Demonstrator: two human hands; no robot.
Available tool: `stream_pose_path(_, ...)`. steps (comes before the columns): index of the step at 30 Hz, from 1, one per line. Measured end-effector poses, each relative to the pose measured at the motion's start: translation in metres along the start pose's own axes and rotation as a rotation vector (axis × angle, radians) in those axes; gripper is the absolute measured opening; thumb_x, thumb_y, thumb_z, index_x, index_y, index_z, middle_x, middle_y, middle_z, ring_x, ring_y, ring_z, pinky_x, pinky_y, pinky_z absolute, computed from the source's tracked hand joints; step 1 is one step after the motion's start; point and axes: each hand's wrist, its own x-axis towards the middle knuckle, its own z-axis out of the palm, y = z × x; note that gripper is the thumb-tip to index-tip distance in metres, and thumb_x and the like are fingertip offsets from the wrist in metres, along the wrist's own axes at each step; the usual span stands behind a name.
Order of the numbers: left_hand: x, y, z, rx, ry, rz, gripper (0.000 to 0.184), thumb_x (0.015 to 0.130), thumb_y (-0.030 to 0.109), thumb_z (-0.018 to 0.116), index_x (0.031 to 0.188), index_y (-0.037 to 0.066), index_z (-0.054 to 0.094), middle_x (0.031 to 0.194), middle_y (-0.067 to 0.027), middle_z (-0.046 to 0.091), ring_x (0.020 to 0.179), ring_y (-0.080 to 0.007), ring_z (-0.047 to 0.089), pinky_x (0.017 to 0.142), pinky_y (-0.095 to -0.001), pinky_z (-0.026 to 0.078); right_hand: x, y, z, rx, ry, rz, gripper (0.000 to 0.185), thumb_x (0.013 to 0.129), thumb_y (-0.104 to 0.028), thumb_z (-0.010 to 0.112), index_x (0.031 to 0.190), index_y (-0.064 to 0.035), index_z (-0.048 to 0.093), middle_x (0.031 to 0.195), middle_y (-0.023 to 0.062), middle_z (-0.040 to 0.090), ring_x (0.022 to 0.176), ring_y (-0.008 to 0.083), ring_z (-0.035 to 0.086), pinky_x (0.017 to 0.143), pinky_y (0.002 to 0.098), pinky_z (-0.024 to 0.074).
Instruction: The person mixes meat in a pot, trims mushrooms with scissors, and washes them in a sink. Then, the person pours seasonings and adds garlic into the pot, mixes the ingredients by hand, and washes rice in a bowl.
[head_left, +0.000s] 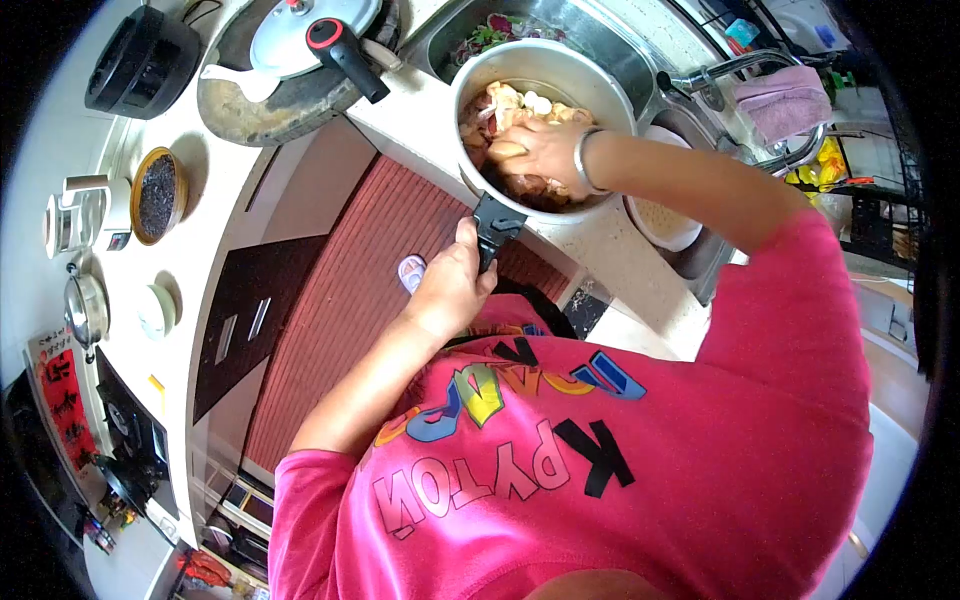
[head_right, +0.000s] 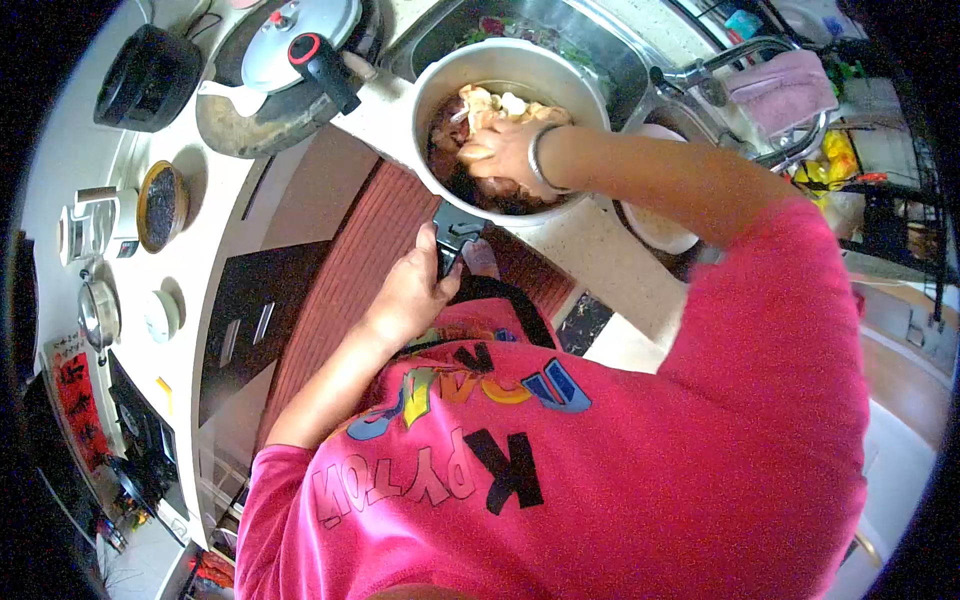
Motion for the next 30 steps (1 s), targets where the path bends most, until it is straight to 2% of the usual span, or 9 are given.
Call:
stream_pose_path(2,-0.001,0.000,0.002,-0.005,0.007,0.016,0.051,0.085,0.013,0.060,0.121,-0.008,0.032,0.087,-0.0340,0.058,0.092,-0.0481,0.057,0.076,-0.0498,0.046,0.009,0.004,0.009,-0.182,0.190,-0.097,0.068,0.062,-0.010,0.072,0.126,-0.0165,0.051,0.137,0.0151,0.038,0.117,0.0292,0.049,0.088,0.0378,0.0501)
stream_pose_path(6,0.000,0.003,-0.002,0.025,0.015,-0.002,0.050,0.084,0.013,0.059,0.120,-0.009,0.031,0.086,-0.0344,0.058,0.092,-0.0488,0.057,0.076,-0.0496,0.046,0.012,0.014,-0.012,0.004,0.270,0.397,0.067,0.066,-0.002,0.069,0.126,-0.0224,0.049,0.129,0.0080,0.043,0.111,0.0287,0.051,0.081,0.0380,0.0532)
stream_pose_path(13,0.002,0.004,-0.001,-0.046,-0.048,-0.115,0.052,0.085,0.013,0.061,0.122,-0.007,0.032,0.083,-0.0303,0.059,0.084,-0.0464,0.061,0.074,-0.0455,0.048,0.041,0.022,0.004,0.332,0.078,0.337,0.076,0.063,-0.024,0.073,0.134,-0.0250,0.046,0.139,0.0117,0.040,0.128,0.0310,0.040,0.108,0.0432,0.0330)
stream_pose_path(16,0.001,0.000,-0.001,-0.109,-0.028,-0.084,0.046,0.084,0.011,0.059,0.119,-0.005,0.034,0.086,-0.0314,0.060,0.089,-0.0473,0.059,0.077,-0.0488,0.046,0.013,0.017,-0.019,0.464,0.021,0.136,0.068,0.065,-0.010,0.070,0.130,-0.0180,0.052,0.133,0.0128,0.045,0.125,0.0326,0.041,0.107,0.0406,0.0339)
stream_pose_path(20,0.001,-0.004,-0.019,0.027,-0.016,-0.012,0.045,0.084,0.011,0.058,0.119,-0.004,0.034,0.089,-0.0322,0.060,0.092,-0.0475,0.057,0.078,-0.0507,0.045,-0.047,0.049,-0.017,0.730,0.636,0.145,0.050,0.077,-0.003,0.058,0.126,-0.0175,0.058,0.130,0.0144,0.053,0.123,0.0262,0.048,0.104,0.0369,0.0384)
stream_pose_path(24,0.004,-0.015,-0.037,0.169,-0.049,0.149,0.049,0.084,0.011,0.059,0.122,-0.005,0.033,0.090,-0.0312,0.059,0.094,-0.0467,0.057,0.077,-0.0502,0.045,-0.083,0.008,-0.012,0.806,0.443,0.671,0.036,0.085,-0.009,0.057,0.121,-0.0122,0.060,0.116,0.0117,0.063,0.110,0.0208,0.058,0.099,0.0330,0.0437)
stream_pose_path(26,0.003,-0.025,-0.045,0.244,-0.077,0.174,0.049,0.085,0.011,0.058,0.124,-0.003,0.033,0.089,-0.0296,0.060,0.090,-0.0461,0.059,0.075,-0.0501,0.044,-0.115,0.021,0.027,1.131,1.219,0.580,0.026,0.091,-0.018,0.057,0.114,-0.0087,0.064,0.106,0.0076,0.067,0.096,0.0156,0.063,0.092,0.0276,0.0467)
stream_pose_path(27,0.004,-0.020,-0.049,0.189,-0.142,0.078,0.049,0.085,0.012,0.058,0.125,-0.001,0.032,0.086,-0.0278,0.060,0.087,-0.0457,0.059,0.074,-0.0494,0.045,-0.136,0.016,0.032,1.314,1.387,0.651,0.022,0.094,-0.019,0.055,0.110,-0.0072,0.065,0.108,0.0061,0.066,0.095,0.0124,0.062,0.091,0.0245,0.0465)
stream_pose_path(30,0.002,-0.004,-0.060,0.159,-0.210,0.016,0.053,0.086,0.013,0.060,0.129,0.003,0.031,0.082,-0.0214,0.057,0.079,-0.0399,0.061,0.073,-0.0450,0.046,-0.172,0.017,0.135,1.251,1.133,0.976,0.028,0.093,-0.027,0.057,0.109,-0.0052,0.065,0.104,0.0079,0.067,0.100,0.0162,0.061,0.094,0.0287,0.0457)
